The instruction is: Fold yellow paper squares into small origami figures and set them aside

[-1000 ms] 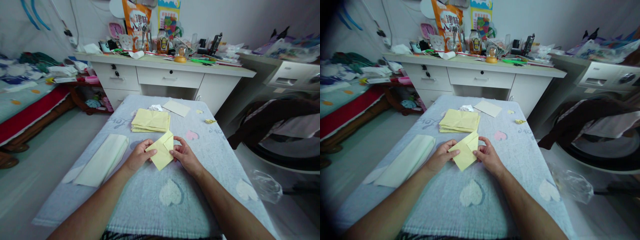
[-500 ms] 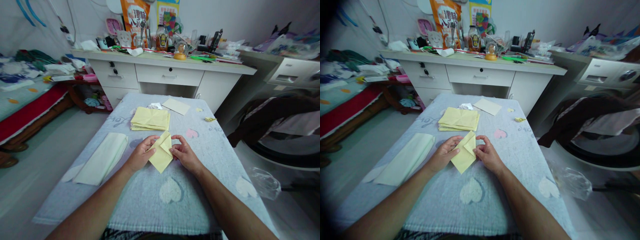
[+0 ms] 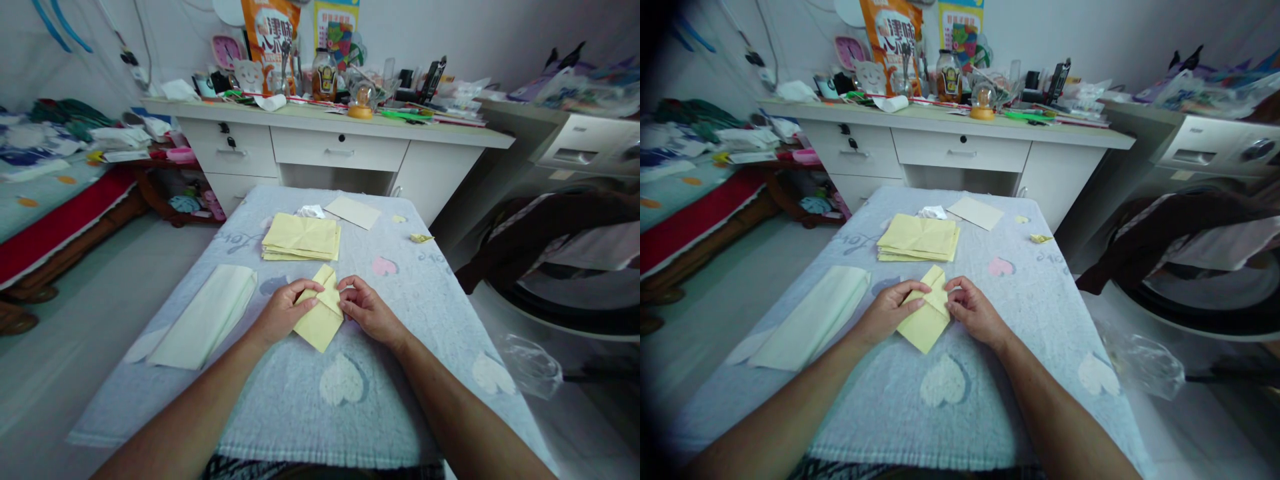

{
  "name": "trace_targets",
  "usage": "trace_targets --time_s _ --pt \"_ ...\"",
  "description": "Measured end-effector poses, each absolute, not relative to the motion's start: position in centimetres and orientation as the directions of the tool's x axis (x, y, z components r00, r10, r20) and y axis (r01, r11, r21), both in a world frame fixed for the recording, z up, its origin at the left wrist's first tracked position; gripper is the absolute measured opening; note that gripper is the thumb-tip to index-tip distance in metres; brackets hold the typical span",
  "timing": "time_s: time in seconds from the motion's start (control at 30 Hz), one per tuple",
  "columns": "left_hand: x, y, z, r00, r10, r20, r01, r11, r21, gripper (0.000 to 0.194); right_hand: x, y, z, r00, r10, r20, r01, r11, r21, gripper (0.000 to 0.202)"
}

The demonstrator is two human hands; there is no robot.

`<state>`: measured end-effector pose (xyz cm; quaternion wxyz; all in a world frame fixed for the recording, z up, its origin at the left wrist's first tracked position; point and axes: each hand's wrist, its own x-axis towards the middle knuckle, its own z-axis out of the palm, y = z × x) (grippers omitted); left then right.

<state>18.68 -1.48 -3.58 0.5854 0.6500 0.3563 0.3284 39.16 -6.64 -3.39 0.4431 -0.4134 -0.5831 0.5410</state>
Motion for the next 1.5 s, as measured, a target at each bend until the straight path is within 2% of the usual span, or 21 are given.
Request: trace_targets --time_s 0.07,0.17,0.27,0.37,0.43,0.5,0.57,0.6,0.67,0.77,0.87,1.0,1.17,1.5 --pt "18.8 -1.6 -3.5 0.559 0.828 -0.044 0.017 0.042 0.999 0.040 39.2 -6.8 -3.0 -0.239 0.962 0.128 0.173 0.172 -0.970 0.042" --pt "19.0 -1.8 -3.0 0.597 0.797 -0.088 -0.007 0.114 0.993 0.068 39.2 -7.1 -2.3 -0.224 0.940 0.258 0.520 0.339 -0.784 0.064" --pt "19.0 -1.9 -2.6 0.624 0.771 -0.125 0.026 0.139 0.990 0.078 39.2 -7.3 -1.9 -0.308 0.901 0.304 0.640 0.433 -0.635 0.064" --pt "18.9 -1.6 -2.8 0.609 0.785 -0.113 0.045 0.108 0.993 0.074 39.2 -7.3 -2.0 -0.355 0.881 0.313 0.651 0.473 -0.594 0.037" --pt "18.8 -1.2 -3.3 0.507 0.861 -0.035 0.057 0.007 0.998 0.069 39.3 -7.2 -2.1 -0.342 0.879 0.333 0.645 0.477 -0.597 0.022" --pt "18.5 -0.8 -3.7 0.280 0.949 0.142 0.137 -0.186 0.973 0.065 39.5 -7.1 -2.1 -0.290 0.887 0.360 0.643 0.459 -0.613 0.015" --pt "18.2 -0.7 -3.8 0.092 0.938 0.335 0.301 -0.347 0.888 0.061 39.6 -7.0 -2.2 -0.208 0.898 0.388 0.660 0.421 -0.621 0.014" --pt "18.1 -0.7 -3.7 0.070 0.913 0.401 0.365 -0.397 0.842 0.059 39.6 -7.0 -2.3 -0.167 0.900 0.402 0.677 0.401 -0.617 0.014" --pt "18.1 -1.1 -3.3 0.159 0.864 0.478 0.444 -0.495 0.747 0.048 39.4 -7.0 -2.5 -0.112 0.898 0.426 0.711 0.372 -0.597 0.014" --pt "18.6 -2.0 -2.9 0.466 0.769 0.437 0.466 -0.634 0.617 0.027 38.9 -7.1 -2.7 -0.130 0.902 0.411 0.737 0.365 -0.569 0.016" --pt "19.3 -2.5 -3.1 0.595 0.714 0.368 0.478 -0.683 0.552 0.021 38.5 -7.1 -2.8 -0.195 0.911 0.364 0.727 0.383 -0.570 0.019" --pt "19.3 -2.2 -3.7 0.616 0.720 0.320 0.516 -0.676 0.526 0.010 38.6 -7.3 -2.6 -0.301 0.913 0.277 0.689 0.409 -0.598 0.015" --pt "18.8 -1.7 -3.6 0.630 0.731 0.261 0.526 -0.649 0.550 0.007 39.2 -7.5 -2.3 -0.357 0.922 0.153 0.728 0.377 -0.573 0.014" --pt "18.5 -1.2 -3.6 0.644 0.745 0.175 0.541 -0.605 0.585 0.004 39.7 -7.2 -2.3 -0.383 0.915 0.129 0.699 0.378 -0.607 0.009"
